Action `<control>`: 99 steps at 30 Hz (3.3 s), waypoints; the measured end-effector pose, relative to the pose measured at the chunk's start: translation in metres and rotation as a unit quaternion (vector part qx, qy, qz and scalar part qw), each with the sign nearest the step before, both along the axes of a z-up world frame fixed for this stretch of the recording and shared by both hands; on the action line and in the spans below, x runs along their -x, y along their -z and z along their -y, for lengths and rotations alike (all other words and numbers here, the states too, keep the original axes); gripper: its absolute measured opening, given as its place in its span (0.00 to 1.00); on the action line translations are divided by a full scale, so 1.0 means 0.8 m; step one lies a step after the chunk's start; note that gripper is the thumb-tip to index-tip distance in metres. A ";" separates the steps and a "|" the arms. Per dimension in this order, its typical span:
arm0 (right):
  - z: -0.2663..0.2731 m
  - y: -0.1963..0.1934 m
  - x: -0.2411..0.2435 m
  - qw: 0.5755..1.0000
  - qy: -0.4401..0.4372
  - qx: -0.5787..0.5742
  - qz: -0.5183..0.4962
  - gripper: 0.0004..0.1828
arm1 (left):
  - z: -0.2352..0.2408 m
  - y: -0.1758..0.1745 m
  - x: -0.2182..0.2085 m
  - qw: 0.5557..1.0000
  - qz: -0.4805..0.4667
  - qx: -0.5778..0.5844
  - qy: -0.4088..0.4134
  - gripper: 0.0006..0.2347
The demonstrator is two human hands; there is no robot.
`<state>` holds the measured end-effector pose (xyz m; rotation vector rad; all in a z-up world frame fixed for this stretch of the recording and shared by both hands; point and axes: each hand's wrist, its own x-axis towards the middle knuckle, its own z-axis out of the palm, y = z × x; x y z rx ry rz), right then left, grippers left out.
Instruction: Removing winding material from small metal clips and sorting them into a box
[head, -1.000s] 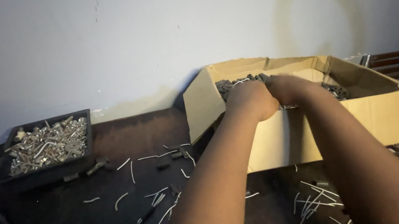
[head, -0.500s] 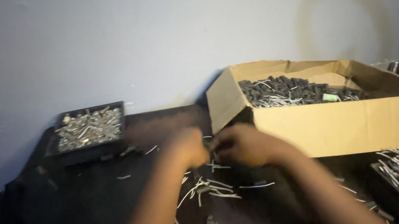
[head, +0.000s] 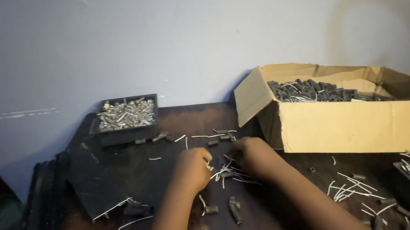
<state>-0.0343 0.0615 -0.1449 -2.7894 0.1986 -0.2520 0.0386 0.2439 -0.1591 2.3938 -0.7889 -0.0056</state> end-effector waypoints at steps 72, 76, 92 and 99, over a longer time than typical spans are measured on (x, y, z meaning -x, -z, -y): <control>0.248 -0.137 0.401 0.899 0.429 -0.035 -0.086 0.23 | 0.195 0.019 0.243 0.922 0.171 0.013 0.348 0.09; 0.197 -0.163 0.388 0.898 0.433 -0.073 -0.026 0.29 | 0.201 0.035 0.234 0.925 0.178 0.077 0.328 0.06; 0.029 -0.031 0.077 0.992 -0.005 -0.041 -0.122 0.24 | 0.045 -0.011 0.053 0.992 0.111 0.033 0.057 0.09; -0.049 -0.047 0.062 0.979 -0.120 -0.142 -0.086 0.14 | -0.044 -0.038 0.014 1.000 -0.014 0.016 -0.016 0.14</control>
